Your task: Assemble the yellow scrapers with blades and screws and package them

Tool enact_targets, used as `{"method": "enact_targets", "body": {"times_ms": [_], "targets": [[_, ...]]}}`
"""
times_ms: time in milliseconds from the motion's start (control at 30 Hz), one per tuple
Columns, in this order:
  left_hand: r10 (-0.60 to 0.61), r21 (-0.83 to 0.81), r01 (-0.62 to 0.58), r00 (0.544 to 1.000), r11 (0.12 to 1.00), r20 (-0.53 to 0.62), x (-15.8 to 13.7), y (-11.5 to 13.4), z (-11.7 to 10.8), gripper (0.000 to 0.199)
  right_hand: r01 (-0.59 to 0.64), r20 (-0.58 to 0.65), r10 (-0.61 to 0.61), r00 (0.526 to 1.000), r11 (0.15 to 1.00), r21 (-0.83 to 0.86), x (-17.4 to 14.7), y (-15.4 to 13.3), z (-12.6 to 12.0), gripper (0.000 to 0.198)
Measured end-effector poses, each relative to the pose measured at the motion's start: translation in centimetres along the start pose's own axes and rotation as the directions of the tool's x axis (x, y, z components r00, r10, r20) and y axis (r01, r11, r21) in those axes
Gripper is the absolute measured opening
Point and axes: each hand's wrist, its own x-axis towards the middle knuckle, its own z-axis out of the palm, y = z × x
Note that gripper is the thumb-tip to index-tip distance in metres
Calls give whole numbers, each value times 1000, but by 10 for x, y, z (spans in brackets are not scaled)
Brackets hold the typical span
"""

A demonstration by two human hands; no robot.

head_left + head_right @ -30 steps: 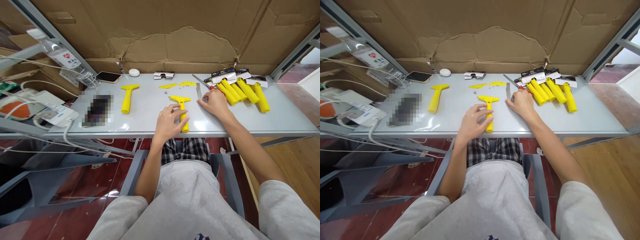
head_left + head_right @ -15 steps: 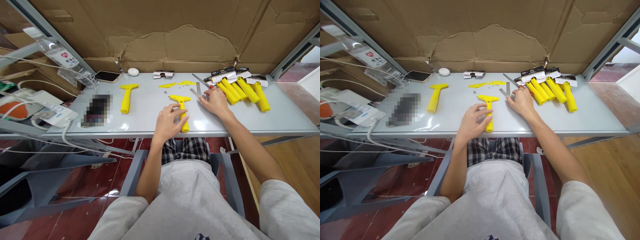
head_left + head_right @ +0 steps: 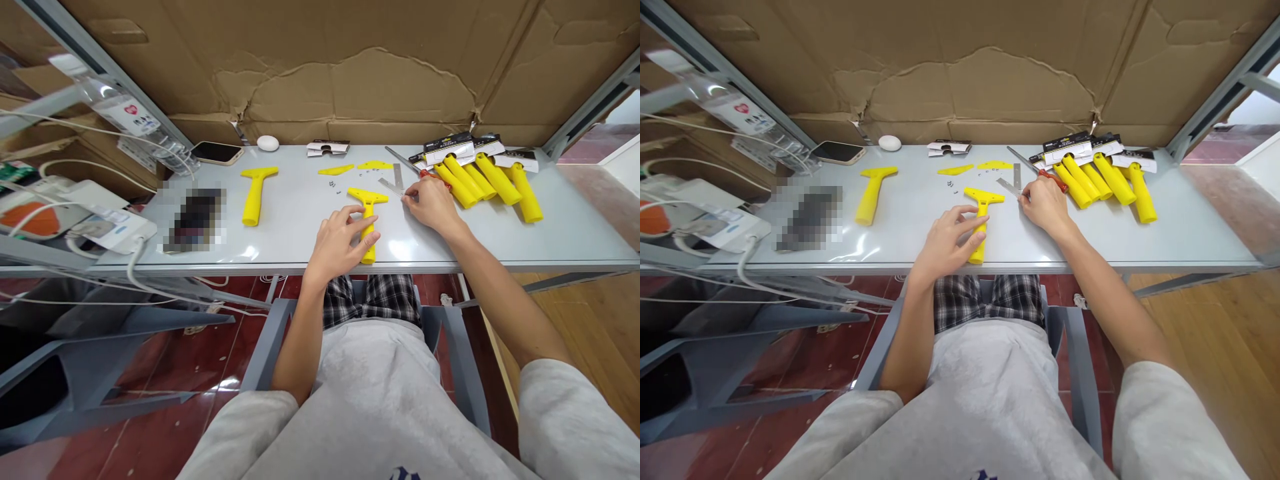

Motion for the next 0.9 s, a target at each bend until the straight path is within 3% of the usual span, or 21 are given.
{"method": "enact_targets", "body": {"times_ms": [167, 333, 467, 633, 700, 800, 900], "targets": [[-9, -74, 8, 1000, 997, -17, 2, -5, 1, 72, 6, 0, -6, 1000, 1000, 17, 2, 2, 2, 38], [-25, -253, -15, 988, 967, -153, 3, -11, 7, 52, 11, -29, -8, 1000, 993, 114, 5, 7, 6, 33], [-142, -429, -3, 941, 903, -306, 16, -20, -4, 35, 69, -48, -57, 997, 952, 299, 16, 10, 2, 22], [21, -223, -101, 942, 970, -336, 77, -48, -42, 26, 130, -85, -102, 991, 863, 488, 53, 1, -18, 11], [109, -126, -153, 948, 980, -300, 109, -63, -53, 34, 185, -82, -168, 982, 820, 541, 70, -6, -21, 14], [195, -45, -209, 957, 977, -217, 146, -87, -55, 44, 177, -21, -216, 976, 737, 652, 86, -17, -16, 13], [259, -34, -266, 956, 963, -139, 160, -109, -51, 46, 89, 64, -197, 978, 677, 731, 87, -21, -5, 16]]}}
